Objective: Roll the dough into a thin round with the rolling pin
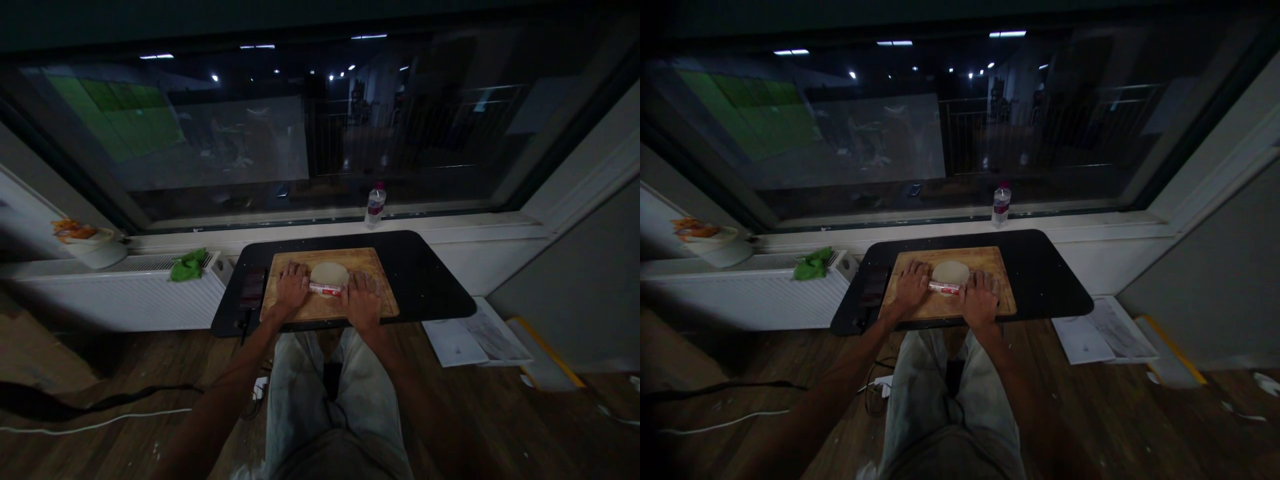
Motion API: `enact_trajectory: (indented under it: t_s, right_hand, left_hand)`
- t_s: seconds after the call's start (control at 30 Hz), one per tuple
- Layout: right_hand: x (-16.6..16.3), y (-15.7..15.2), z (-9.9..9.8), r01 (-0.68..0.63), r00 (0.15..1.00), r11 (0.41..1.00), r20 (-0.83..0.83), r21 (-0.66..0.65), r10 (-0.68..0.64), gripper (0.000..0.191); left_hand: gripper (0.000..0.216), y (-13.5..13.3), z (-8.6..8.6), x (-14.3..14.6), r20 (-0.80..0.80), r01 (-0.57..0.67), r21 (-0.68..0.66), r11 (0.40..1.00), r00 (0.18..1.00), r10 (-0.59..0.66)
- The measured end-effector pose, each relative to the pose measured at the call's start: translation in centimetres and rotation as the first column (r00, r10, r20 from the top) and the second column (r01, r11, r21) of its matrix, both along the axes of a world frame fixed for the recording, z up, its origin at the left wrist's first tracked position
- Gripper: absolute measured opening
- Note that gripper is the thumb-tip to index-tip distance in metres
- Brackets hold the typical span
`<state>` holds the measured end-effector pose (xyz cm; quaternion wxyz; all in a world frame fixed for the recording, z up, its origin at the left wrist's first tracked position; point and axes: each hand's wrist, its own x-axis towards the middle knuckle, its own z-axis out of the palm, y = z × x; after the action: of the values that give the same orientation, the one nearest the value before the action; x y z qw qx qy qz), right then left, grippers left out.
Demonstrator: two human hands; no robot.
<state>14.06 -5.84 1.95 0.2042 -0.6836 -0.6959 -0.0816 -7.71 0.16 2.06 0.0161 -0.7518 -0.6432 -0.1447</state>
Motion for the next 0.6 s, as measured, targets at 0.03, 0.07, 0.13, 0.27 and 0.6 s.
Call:
enact_trajectory:
  t_s: [0.03, 0.07, 0.13, 0.27, 0.6]
  right_hand:
    - [0.0, -0.1, 0.0, 0.0, 1.0, 1.0, 0.002, 0.001, 0.0, 0.055]
    - [0.0, -0.3, 0.0, 0.0, 1.0, 1.0, 0.005, 0.002, 0.0, 0.055]
    - [-0.1, -0.6, -0.1, -0.001, 1.0, 1.0, 0.012, 0.009, 0.0, 0.054]
    - [0.0, -1.2, -0.4, -0.02, 1.0, 0.999, 0.019, 0.046, 0.019, 0.053]
    - [0.2, -2.0, -2.1, -0.035, 0.999, 0.99, 0.033, 0.136, 0.031, 0.052]
  left_hand:
    - [0.046, 0.0, -0.1, -0.1, 0.0, 0.001, 0.003, 1.0, 1.0, -0.001]
    - [0.046, -0.1, -0.3, -0.1, 0.0, 0.001, 0.007, 1.0, 1.0, -0.001]
    - [0.046, -0.1, -0.6, -0.3, 0.004, 0.003, 0.014, 1.0, 1.0, -0.003]
    - [0.044, -0.3, -1.3, -0.6, 0.019, 0.034, 0.03, 0.999, 0.999, -0.034]
    - [0.04, -1.1, -2.5, -1.0, 0.046, 0.066, 0.102, 0.993, 0.996, -0.071]
